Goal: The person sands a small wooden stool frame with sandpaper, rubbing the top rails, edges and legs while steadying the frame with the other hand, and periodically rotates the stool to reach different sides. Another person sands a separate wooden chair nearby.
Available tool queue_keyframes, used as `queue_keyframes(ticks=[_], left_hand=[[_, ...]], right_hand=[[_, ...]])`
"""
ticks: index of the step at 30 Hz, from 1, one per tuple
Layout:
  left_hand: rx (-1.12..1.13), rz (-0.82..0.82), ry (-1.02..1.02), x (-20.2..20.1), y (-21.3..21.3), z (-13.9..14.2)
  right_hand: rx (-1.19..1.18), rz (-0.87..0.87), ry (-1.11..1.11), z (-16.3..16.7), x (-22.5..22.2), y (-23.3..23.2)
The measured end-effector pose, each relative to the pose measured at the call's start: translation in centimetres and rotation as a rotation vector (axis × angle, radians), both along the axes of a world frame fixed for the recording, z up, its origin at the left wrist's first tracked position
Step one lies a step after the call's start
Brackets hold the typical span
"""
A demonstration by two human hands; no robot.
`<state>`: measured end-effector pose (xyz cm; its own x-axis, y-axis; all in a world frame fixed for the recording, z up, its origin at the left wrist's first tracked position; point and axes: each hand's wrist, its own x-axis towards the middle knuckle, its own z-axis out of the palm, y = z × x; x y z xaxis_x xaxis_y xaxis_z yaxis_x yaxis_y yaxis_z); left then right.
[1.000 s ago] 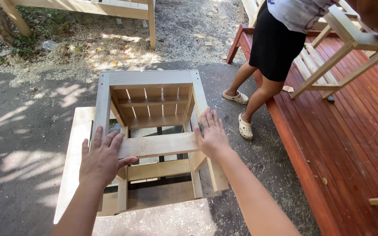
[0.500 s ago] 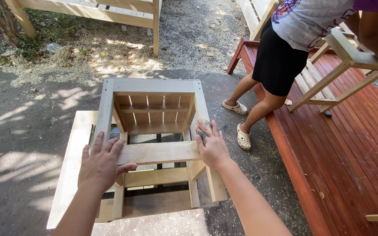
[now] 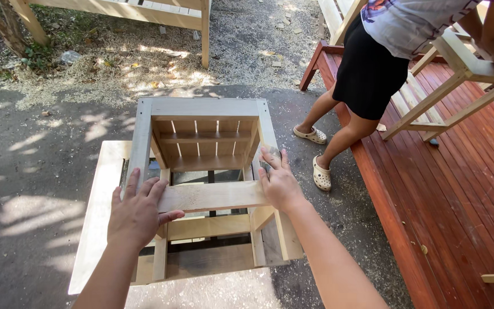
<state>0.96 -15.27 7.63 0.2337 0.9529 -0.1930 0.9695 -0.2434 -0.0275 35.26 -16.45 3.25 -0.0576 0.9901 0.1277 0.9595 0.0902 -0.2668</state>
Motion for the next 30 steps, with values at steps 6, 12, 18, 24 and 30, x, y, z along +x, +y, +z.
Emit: queue_keyframes(ticks=[6,12,18,24,30], left_hand=[[-0.037,0.010,0.011,0.4,0.1,0.2],[-0.064,0.015,0.028,0.4,0.1,0.4],[-0.040,0.014,0.011,0.2,0.1,0.7],[-0.074,0.025,0.024,0.4,-0.2,1.2],[-0.083,0.018,-0.024,0.3,-0.5,1.4]], right_hand=[[-0.102,-0.060,-0.052,-0.7,0.5,-7.3],[-0.046,0.018,-0.146,-0.1,0.4,-1.5],[-0.338,0.074,-0.290,4.0,0.0,0.4],[-0.482,0.267,-0.691,6.1,-0.7,6.4],[-0.466,0.197,-0.771,6.8,-2.1,10.7]])
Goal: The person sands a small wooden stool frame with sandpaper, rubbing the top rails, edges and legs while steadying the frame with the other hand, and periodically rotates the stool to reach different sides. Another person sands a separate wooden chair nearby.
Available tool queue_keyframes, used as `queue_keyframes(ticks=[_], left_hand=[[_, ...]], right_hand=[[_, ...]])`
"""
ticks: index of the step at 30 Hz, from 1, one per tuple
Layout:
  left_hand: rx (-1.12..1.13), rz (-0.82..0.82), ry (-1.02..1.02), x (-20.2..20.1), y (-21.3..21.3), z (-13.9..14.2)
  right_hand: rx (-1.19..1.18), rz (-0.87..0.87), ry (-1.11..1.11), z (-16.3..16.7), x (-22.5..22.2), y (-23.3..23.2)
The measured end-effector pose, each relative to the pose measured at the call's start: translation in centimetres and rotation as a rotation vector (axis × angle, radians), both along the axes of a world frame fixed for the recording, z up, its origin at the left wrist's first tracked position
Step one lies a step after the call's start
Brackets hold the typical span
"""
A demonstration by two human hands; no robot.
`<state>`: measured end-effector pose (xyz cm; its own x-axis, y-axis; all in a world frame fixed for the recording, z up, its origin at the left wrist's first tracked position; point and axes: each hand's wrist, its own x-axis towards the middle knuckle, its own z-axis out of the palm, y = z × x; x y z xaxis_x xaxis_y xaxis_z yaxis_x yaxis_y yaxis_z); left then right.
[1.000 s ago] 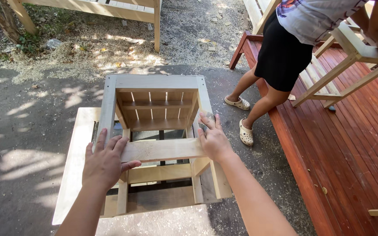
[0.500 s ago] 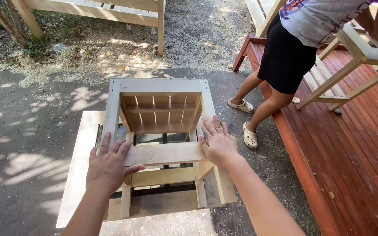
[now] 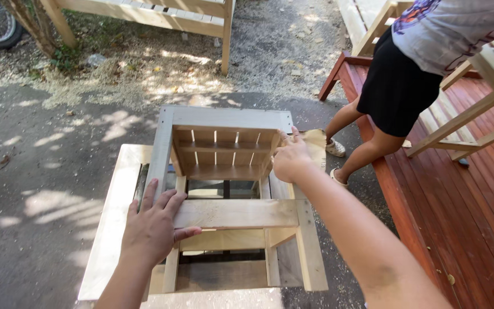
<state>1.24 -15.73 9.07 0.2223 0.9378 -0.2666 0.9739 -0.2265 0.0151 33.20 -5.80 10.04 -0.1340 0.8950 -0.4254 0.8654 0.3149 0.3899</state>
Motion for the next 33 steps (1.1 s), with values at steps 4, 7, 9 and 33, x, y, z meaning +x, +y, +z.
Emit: queue_keyframes(ticks=[4,7,9,33], left_hand=[[0.027,-0.008,-0.022,0.1,0.1,0.2],[0.010,-0.010,-0.020,0.1,0.2,0.3],[0.001,-0.008,-0.012,0.1,0.3,0.1],[-0.325,0.712,-1.286,-3.0,13.6,-9.5]], right_hand=[[-0.191,0.038,0.007,0.5,0.5,-4.1],[-0.196,-0.004,0.205,1.5,1.9,-6.4],[-0.182,-0.054,0.421,2.4,2.9,-6.9],[0.140,-1.110,2.339,-2.0,0.7,-4.9]])
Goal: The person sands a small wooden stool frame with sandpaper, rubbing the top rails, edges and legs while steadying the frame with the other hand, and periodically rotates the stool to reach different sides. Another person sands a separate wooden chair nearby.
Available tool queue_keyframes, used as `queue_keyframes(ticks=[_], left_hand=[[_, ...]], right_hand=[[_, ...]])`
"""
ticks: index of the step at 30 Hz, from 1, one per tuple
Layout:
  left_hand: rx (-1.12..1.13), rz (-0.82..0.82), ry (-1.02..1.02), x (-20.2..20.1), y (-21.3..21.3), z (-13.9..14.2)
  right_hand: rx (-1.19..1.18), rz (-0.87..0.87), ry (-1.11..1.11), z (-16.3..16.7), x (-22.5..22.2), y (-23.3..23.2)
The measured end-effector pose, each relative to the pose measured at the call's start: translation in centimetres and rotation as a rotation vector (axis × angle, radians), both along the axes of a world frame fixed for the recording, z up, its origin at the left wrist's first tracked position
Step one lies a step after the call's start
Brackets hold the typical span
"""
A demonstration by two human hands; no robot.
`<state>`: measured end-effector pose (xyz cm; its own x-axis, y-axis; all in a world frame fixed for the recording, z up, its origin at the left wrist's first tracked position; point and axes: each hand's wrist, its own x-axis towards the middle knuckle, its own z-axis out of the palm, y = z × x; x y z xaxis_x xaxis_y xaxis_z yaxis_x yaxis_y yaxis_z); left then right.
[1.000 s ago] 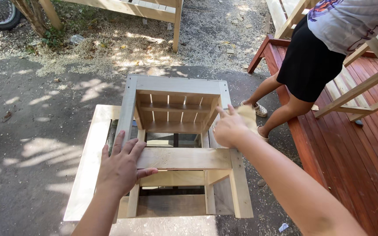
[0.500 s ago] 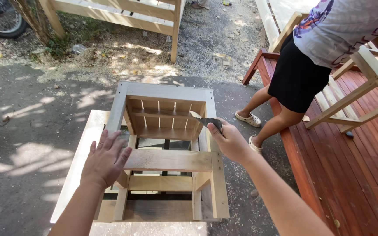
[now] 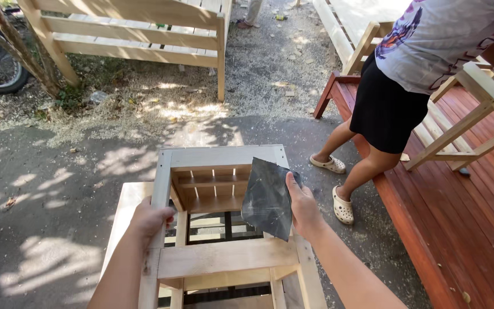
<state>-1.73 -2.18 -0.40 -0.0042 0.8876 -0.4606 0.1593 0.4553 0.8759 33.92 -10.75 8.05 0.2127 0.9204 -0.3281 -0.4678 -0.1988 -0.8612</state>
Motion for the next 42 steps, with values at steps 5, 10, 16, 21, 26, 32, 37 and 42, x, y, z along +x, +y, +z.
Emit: queue_keyframes(ticks=[5,10,16,21,26,32,37,42], left_hand=[[-0.051,-0.010,0.249,1.6,2.9,1.0],[0.475,-0.023,1.100,3.7,3.2,2.4],[0.218,-0.317,-0.101,12.2,1.7,3.0],[-0.181,-0.192,-0.716,16.2,-0.4,2.1],[-0.261,0.049,-0.550,14.7,-1.5,-1.2],[-0.313,0.312,-0.329,14.8,-3.2,-3.6],[-0.489,0.122,-0.631,24.8,-4.9,-2.9],[-0.464,0.110,-0.810,26.1,-6.4,-2.1]], right_hand=[[-0.158,-0.121,-0.002,-0.3,-0.3,0.0],[0.003,-0.109,0.036,-3.0,0.6,0.6],[0.111,-0.001,-0.372,-4.5,-0.1,2.2],[0.126,0.034,-0.526,-4.7,-1.0,2.3],[0.309,-0.160,-1.328,-5.6,-0.9,1.3],[-0.161,0.065,-1.274,-6.0,-1.2,0.3],[-0.405,0.110,-1.119,-6.4,-1.6,0.5],[-0.242,0.051,-1.227,-8.8,-0.9,1.6]])
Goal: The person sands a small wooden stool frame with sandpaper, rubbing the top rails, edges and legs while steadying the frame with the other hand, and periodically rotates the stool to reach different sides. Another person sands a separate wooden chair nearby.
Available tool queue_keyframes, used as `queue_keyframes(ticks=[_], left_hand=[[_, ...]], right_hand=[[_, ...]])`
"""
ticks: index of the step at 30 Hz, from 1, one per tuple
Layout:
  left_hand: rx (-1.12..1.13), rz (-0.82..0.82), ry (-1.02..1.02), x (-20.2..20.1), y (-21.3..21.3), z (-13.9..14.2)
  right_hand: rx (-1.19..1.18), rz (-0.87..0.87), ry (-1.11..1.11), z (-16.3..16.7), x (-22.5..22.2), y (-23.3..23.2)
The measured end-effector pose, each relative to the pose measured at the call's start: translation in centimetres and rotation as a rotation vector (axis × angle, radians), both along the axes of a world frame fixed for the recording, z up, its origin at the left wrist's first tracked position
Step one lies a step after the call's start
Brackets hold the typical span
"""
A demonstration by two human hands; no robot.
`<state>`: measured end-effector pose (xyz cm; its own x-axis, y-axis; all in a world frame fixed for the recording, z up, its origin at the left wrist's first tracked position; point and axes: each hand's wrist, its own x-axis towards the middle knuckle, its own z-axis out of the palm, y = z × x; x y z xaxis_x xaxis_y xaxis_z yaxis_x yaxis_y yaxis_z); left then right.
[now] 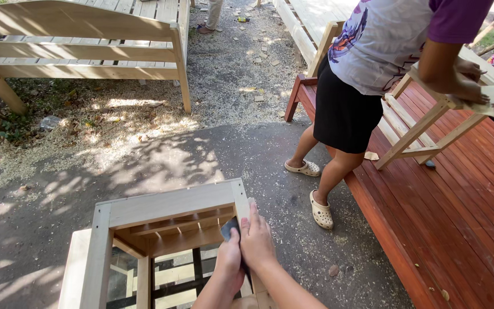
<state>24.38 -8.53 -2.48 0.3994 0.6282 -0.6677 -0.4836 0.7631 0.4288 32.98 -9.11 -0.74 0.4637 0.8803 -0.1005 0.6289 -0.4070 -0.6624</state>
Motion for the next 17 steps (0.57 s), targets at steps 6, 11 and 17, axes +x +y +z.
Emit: queue_keyframes(ticks=[6,11,17], left_hand=[[-0.035,-0.019,0.009,0.6,0.9,0.4],[-0.011,-0.065,0.085,1.1,2.6,-0.4],[0.016,-0.105,0.076,-1.5,0.6,-2.4]], right_hand=[[0.058,0.033,-0.031,-0.9,-0.3,-0.1],[-0.051,-0.011,0.068,0.4,-0.7,-0.5],[-0.121,-0.017,0.048,2.1,-1.2,-0.1]])
